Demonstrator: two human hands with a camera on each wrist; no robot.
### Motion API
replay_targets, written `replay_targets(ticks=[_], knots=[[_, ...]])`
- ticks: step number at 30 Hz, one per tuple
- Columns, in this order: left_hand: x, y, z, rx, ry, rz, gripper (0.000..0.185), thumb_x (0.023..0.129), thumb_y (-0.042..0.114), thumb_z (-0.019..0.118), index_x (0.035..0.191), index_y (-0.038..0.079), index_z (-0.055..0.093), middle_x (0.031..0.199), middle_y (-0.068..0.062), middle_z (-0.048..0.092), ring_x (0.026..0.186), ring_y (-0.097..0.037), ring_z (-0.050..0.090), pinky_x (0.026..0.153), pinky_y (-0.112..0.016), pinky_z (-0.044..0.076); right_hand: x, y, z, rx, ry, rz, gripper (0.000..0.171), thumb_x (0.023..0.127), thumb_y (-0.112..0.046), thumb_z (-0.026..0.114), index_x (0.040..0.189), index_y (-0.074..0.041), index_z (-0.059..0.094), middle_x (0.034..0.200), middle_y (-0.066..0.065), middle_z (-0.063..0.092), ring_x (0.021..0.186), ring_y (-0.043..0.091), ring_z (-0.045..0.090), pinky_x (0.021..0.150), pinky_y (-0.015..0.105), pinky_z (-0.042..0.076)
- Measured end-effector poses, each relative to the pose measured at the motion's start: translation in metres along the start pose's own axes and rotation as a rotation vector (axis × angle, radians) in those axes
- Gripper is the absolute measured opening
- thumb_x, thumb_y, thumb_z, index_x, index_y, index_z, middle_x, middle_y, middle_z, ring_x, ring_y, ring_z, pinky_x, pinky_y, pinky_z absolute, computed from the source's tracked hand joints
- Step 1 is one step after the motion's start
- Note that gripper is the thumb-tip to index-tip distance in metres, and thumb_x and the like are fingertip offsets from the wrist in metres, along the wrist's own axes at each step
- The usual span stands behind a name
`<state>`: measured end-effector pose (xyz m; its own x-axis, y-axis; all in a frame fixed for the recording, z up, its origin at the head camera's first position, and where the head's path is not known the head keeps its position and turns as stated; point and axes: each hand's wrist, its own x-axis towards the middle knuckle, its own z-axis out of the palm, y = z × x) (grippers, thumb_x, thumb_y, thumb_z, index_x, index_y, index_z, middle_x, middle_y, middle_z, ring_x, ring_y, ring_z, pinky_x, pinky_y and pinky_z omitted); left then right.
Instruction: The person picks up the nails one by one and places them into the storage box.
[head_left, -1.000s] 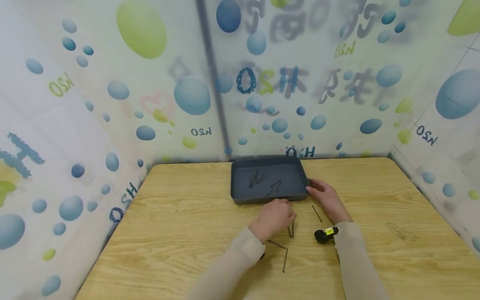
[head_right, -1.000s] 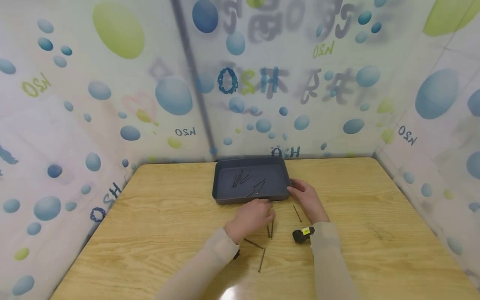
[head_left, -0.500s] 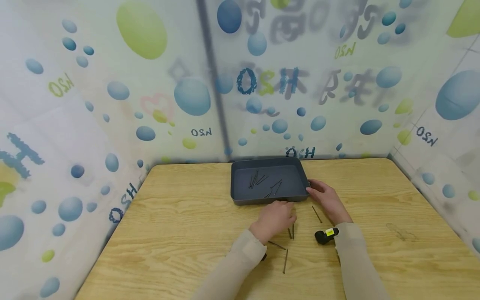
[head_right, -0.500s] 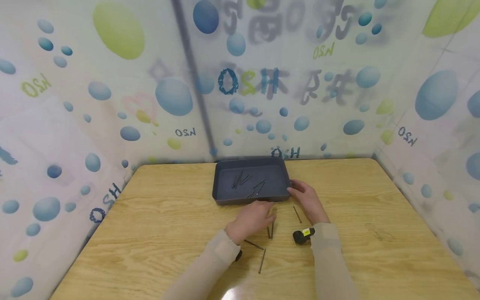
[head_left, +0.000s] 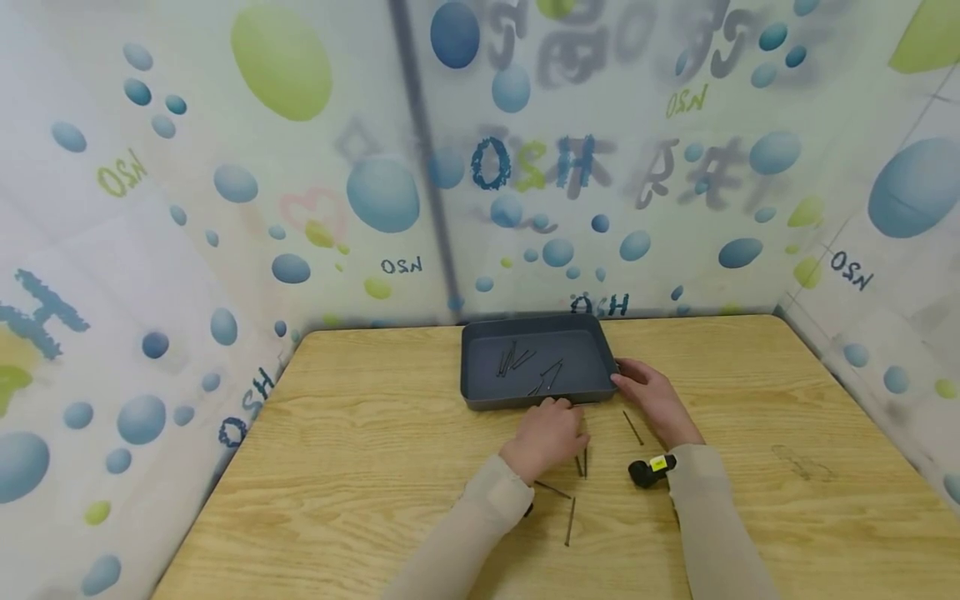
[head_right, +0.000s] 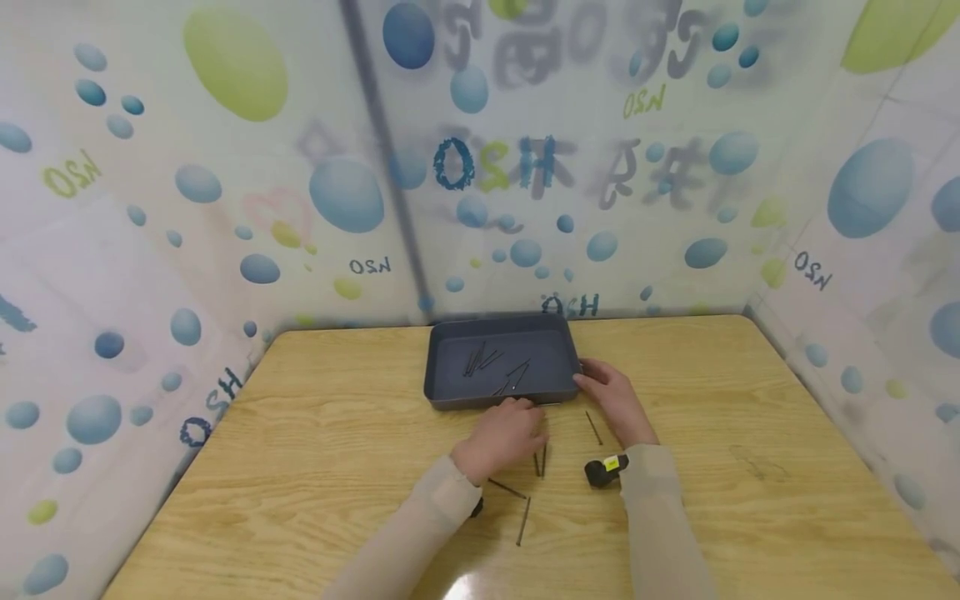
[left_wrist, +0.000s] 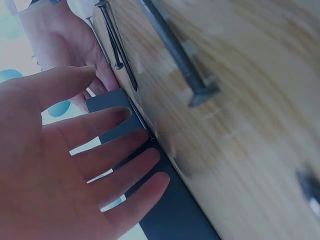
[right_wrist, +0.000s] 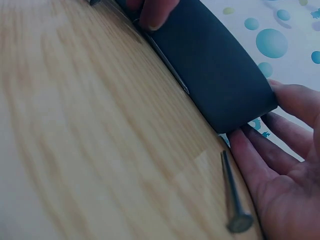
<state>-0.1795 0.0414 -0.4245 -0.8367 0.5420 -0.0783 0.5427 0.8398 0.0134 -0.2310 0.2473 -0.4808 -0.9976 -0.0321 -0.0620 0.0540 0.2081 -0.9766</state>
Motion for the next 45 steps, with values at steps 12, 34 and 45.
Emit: replay_targets(ticks=[12, 34, 45], knots=[[-0.003, -0.005, 0.004, 0.062, 0.062, 0.002, 0.02, 0.09, 0.031, 0.054, 0.106, 0.025, 0.064, 0.097, 0.002, 0.051, 0.081, -0.016, 0.05, 0.06, -0.029, 0.044, -0.002, -0.002, 0.0, -0.007, 0.0, -0.005, 0.058, 0.088, -0.035, 0.056, 0.137, -0.011, 0.036, 0.136, 0.012, 0.037, 0.121, 0.025, 0.037, 0.097, 0.044, 0.031], [-0.018, -0.023, -0.006, 0.012, -0.017, -0.164, 0.019, 0.089, 0.014, 0.053, 0.095, 0.025, 0.067, 0.088, -0.001, 0.056, 0.078, -0.02, 0.054, 0.062, -0.038, 0.045, -0.002, -0.002, 0.0, -0.014, 0.0, 0.003, 0.058, 0.088, -0.035, 0.056, 0.137, -0.012, 0.035, 0.137, 0.01, 0.037, 0.122, 0.025, 0.036, 0.098, 0.044, 0.03], [-0.02, -0.029, -0.002, -0.03, -0.005, -0.174, 0.015, 0.088, 0.014, 0.055, 0.091, 0.021, 0.068, 0.082, 0.001, 0.061, 0.067, -0.017, 0.055, 0.052, -0.035, 0.044, -0.003, -0.003, 0.0, -0.009, -0.001, 0.001, 0.059, 0.088, -0.036, 0.056, 0.138, -0.013, 0.035, 0.137, 0.01, 0.036, 0.123, 0.024, 0.036, 0.098, 0.043, 0.031]])
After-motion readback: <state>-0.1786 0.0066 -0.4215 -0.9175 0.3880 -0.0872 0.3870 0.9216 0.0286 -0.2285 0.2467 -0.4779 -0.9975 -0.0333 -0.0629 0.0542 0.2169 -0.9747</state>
